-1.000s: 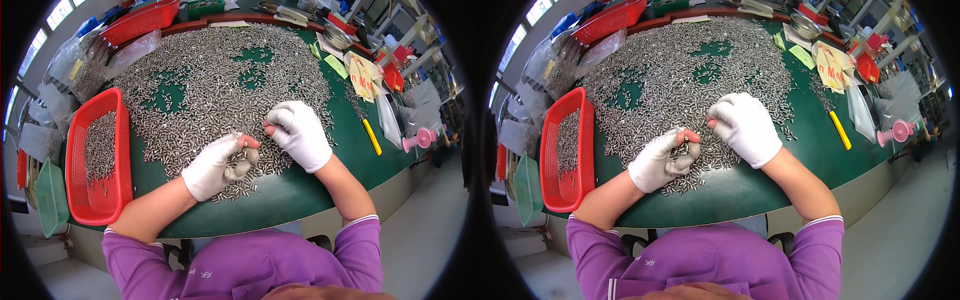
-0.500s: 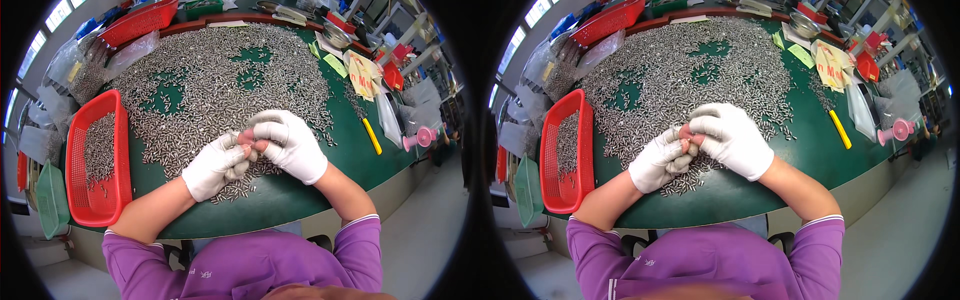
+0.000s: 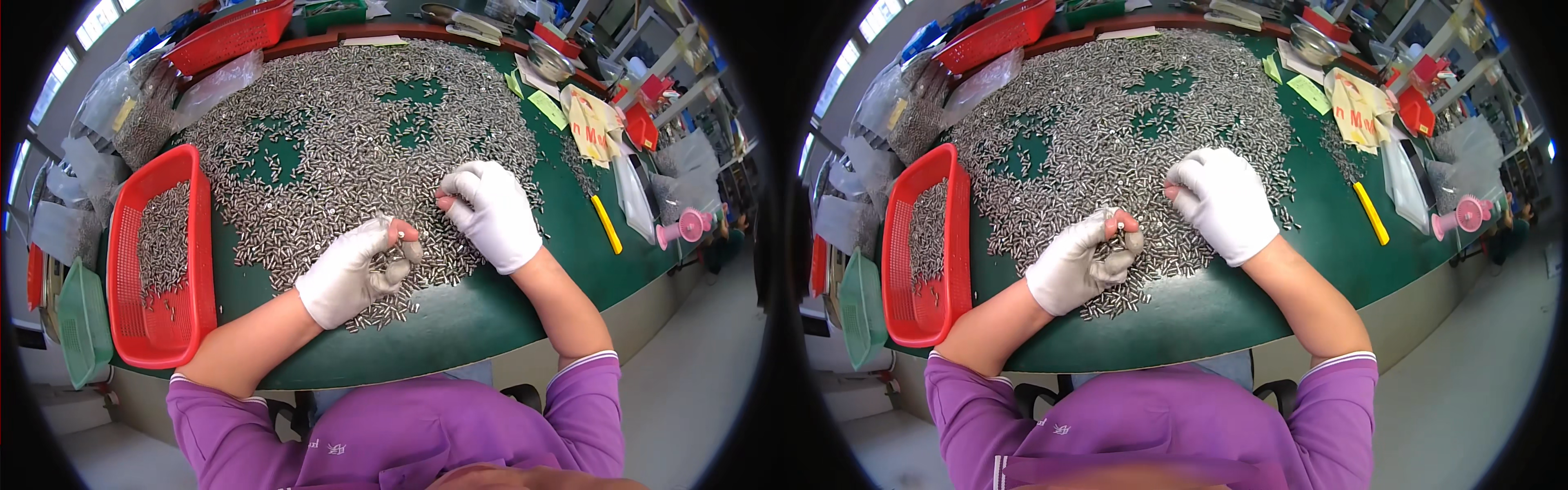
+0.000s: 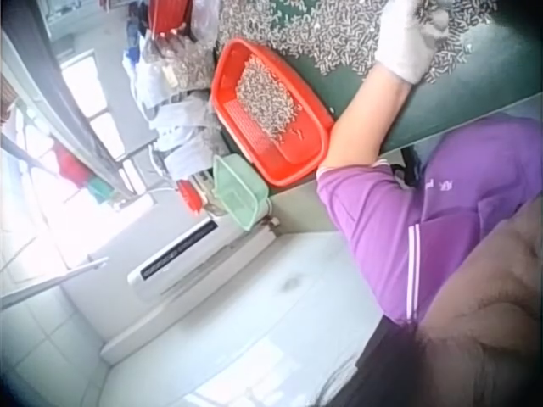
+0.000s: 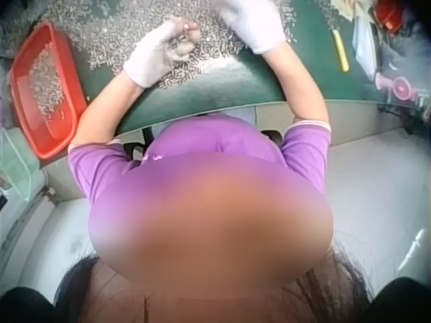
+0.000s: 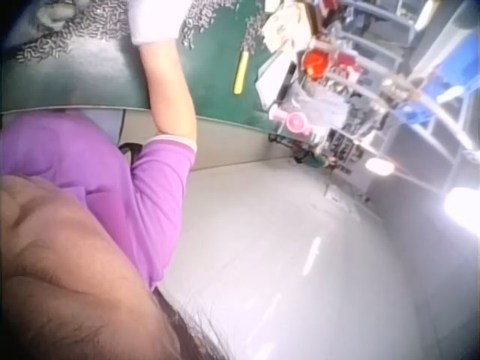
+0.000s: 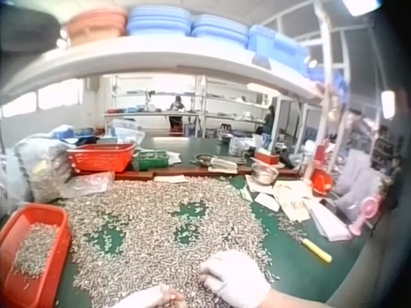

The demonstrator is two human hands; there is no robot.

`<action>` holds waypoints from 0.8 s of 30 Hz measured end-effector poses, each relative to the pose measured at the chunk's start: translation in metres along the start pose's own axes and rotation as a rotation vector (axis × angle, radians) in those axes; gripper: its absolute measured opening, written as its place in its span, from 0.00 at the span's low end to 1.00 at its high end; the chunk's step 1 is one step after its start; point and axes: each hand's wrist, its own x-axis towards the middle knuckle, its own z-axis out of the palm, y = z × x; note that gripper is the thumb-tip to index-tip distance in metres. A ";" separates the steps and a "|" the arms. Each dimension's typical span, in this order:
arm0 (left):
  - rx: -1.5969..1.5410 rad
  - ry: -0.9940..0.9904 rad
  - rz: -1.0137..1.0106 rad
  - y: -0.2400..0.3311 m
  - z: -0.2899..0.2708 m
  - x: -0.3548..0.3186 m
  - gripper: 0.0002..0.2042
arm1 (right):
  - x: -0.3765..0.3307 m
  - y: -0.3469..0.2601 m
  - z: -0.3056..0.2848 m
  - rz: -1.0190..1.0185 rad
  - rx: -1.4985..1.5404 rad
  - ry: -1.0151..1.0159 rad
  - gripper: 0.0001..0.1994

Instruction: Sorting and inspecting small metal hardware components on a workbench.

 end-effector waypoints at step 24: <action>-0.036 -0.058 -0.009 -0.001 -0.003 0.000 0.11 | -0.001 0.001 0.007 0.052 -0.171 -0.268 0.07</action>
